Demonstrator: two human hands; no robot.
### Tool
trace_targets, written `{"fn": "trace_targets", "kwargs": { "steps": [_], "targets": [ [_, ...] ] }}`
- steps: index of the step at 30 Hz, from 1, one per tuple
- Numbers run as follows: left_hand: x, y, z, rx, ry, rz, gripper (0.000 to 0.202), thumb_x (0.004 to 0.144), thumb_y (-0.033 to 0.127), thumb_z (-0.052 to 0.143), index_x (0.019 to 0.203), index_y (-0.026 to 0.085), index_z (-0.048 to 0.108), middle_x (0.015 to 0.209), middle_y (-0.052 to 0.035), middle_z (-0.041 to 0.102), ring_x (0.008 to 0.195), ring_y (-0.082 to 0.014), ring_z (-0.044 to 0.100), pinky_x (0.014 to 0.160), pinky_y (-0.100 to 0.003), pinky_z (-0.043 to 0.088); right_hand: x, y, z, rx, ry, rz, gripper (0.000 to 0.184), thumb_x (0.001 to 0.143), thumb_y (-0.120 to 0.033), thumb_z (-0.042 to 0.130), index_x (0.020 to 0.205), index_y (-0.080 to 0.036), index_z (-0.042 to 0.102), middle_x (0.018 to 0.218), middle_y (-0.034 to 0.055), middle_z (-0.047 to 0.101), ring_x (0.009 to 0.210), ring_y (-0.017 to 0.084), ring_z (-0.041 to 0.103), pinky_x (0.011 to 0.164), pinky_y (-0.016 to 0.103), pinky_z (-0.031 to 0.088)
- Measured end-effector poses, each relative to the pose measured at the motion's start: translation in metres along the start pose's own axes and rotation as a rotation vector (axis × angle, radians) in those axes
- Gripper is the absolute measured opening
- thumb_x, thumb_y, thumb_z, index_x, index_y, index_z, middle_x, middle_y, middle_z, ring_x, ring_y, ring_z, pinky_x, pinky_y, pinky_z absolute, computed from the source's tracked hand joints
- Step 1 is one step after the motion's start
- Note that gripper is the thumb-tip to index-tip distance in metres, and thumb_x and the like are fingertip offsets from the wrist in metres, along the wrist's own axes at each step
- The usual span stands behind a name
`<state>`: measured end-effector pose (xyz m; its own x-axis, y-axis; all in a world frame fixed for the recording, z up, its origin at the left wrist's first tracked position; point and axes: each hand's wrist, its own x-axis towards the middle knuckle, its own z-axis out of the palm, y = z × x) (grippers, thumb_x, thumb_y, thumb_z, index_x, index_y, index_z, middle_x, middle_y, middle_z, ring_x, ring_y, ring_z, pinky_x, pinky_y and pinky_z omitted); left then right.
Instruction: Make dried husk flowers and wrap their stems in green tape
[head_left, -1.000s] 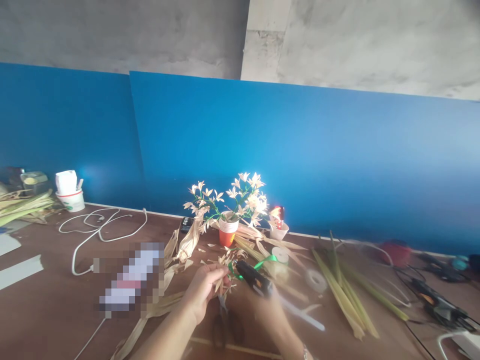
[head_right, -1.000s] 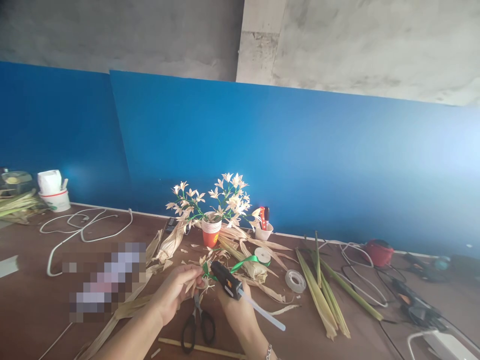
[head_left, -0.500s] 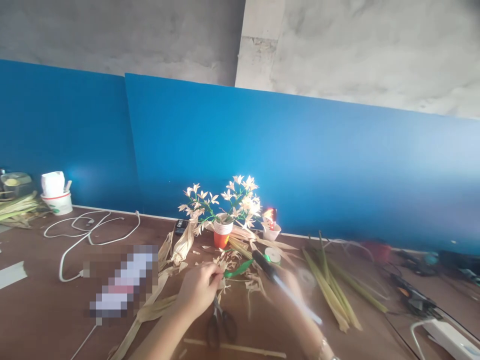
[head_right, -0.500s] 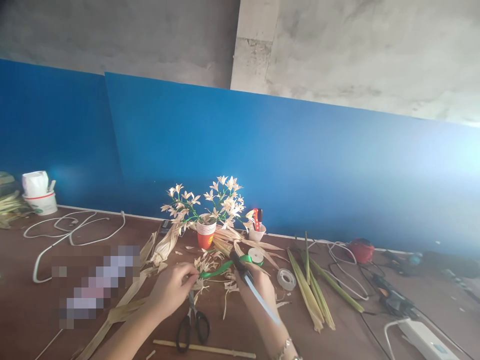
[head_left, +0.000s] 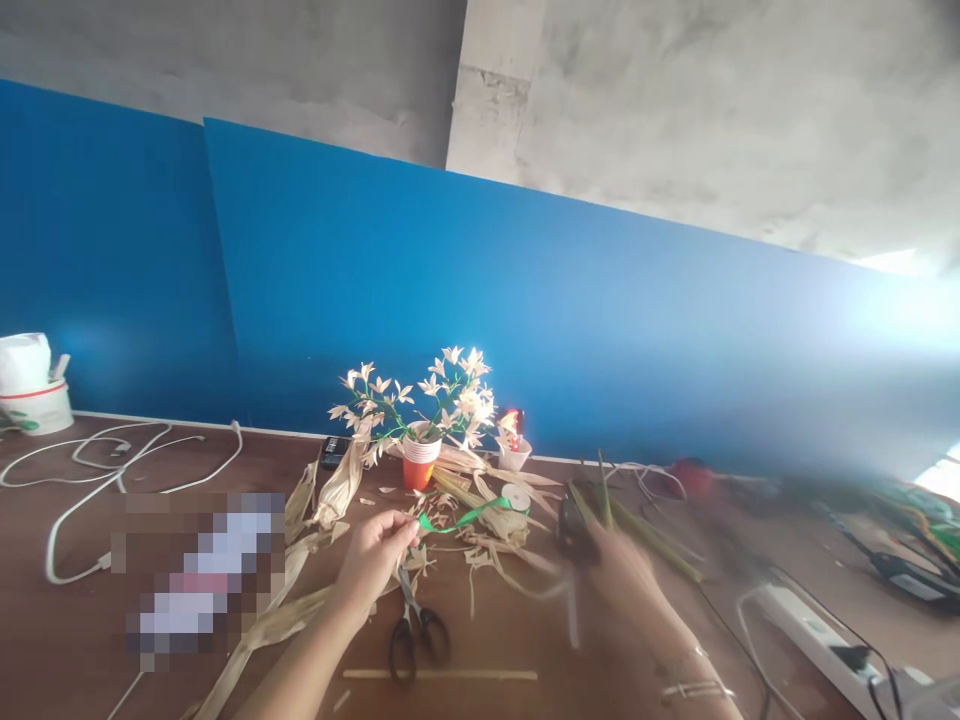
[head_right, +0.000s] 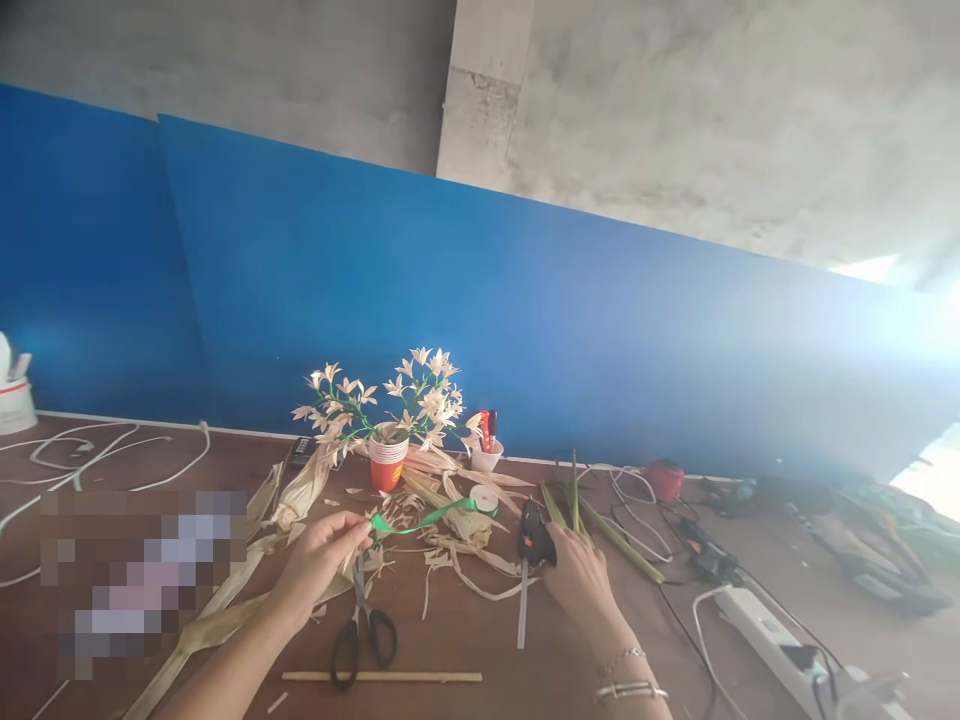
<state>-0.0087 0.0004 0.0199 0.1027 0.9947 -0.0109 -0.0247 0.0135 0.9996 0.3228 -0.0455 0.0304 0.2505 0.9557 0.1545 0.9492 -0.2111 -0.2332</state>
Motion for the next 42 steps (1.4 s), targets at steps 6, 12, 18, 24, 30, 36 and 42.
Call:
{"fn": "trace_targets", "kwargs": {
  "steps": [6,12,18,24,30,36,42],
  "targets": [
    [-0.003,0.002,0.004,-0.060,0.012,-0.030,0.029,0.064,0.045,0.068,0.066,0.016,0.065,0.059,-0.0016,0.064,0.052,-0.0127,0.051,0.050,-0.022,0.035,-0.017,0.004,0.023,-0.078,0.079,-0.004,0.029,0.073,-0.020,0.050,0.098,-0.025,0.064,0.082,0.0080,0.064,0.072,0.022,0.057,0.063,0.031,0.034],
    [-0.007,0.008,0.008,-0.083,-0.005,-0.043,0.027,0.063,0.043,0.070,0.063,0.016,0.066,0.056,-0.0013,0.064,0.055,-0.0139,0.053,0.055,-0.023,0.038,-0.018,-0.030,0.009,-0.067,0.191,0.122,0.025,0.072,-0.019,0.053,0.092,-0.024,0.067,0.082,0.0112,0.065,0.080,0.027,0.059,0.069,0.039,0.039],
    [-0.007,0.005,0.011,-0.165,-0.034,-0.081,0.024,0.062,0.039,0.072,0.059,0.016,0.066,0.057,-0.0020,0.064,0.058,-0.0142,0.055,0.061,-0.024,0.041,-0.016,-0.127,0.021,0.457,0.039,-0.374,0.048,0.069,-0.015,0.049,0.115,-0.022,0.062,0.104,0.0074,0.068,0.075,0.019,0.061,0.068,0.030,0.046],
    [-0.002,0.000,0.004,-0.125,-0.011,-0.033,0.028,0.066,0.042,0.070,0.057,0.016,0.066,0.056,-0.0021,0.062,0.054,-0.0144,0.054,0.057,-0.024,0.040,-0.028,-0.166,0.054,0.387,0.096,-0.439,0.028,0.073,-0.008,0.051,0.093,-0.021,0.066,0.079,0.0026,0.070,0.072,0.017,0.064,0.062,0.023,0.043],
    [0.004,-0.009,0.003,0.157,0.101,0.044,0.020,0.068,0.032,0.064,0.055,0.017,0.065,0.053,-0.0026,0.062,0.056,-0.0189,0.055,0.057,-0.026,0.037,-0.029,-0.155,0.053,0.263,0.212,-0.591,0.017,0.077,-0.006,0.055,0.078,-0.020,0.065,0.074,0.0023,0.066,0.071,0.018,0.060,0.063,0.026,0.042],
    [-0.004,-0.007,0.005,0.549,0.142,0.108,0.019,0.076,0.027,0.054,0.064,0.021,0.068,0.065,-0.0029,0.069,0.062,-0.0202,0.058,0.059,-0.026,0.031,-0.030,-0.151,0.050,0.124,0.286,-0.717,0.018,0.077,-0.004,0.054,0.070,-0.020,0.059,0.070,0.0016,0.060,0.066,0.017,0.054,0.059,0.027,0.038],
    [-0.007,-0.004,0.008,0.749,0.121,0.116,0.023,0.078,0.020,0.050,0.064,0.021,0.067,0.067,-0.0042,0.069,0.067,-0.0210,0.060,0.059,-0.025,0.029,-0.029,-0.150,0.044,0.053,0.280,-0.834,0.010,0.076,-0.014,0.061,0.070,-0.021,0.058,0.075,0.0018,0.057,0.071,0.018,0.049,0.063,0.031,0.034]
  ]
}}
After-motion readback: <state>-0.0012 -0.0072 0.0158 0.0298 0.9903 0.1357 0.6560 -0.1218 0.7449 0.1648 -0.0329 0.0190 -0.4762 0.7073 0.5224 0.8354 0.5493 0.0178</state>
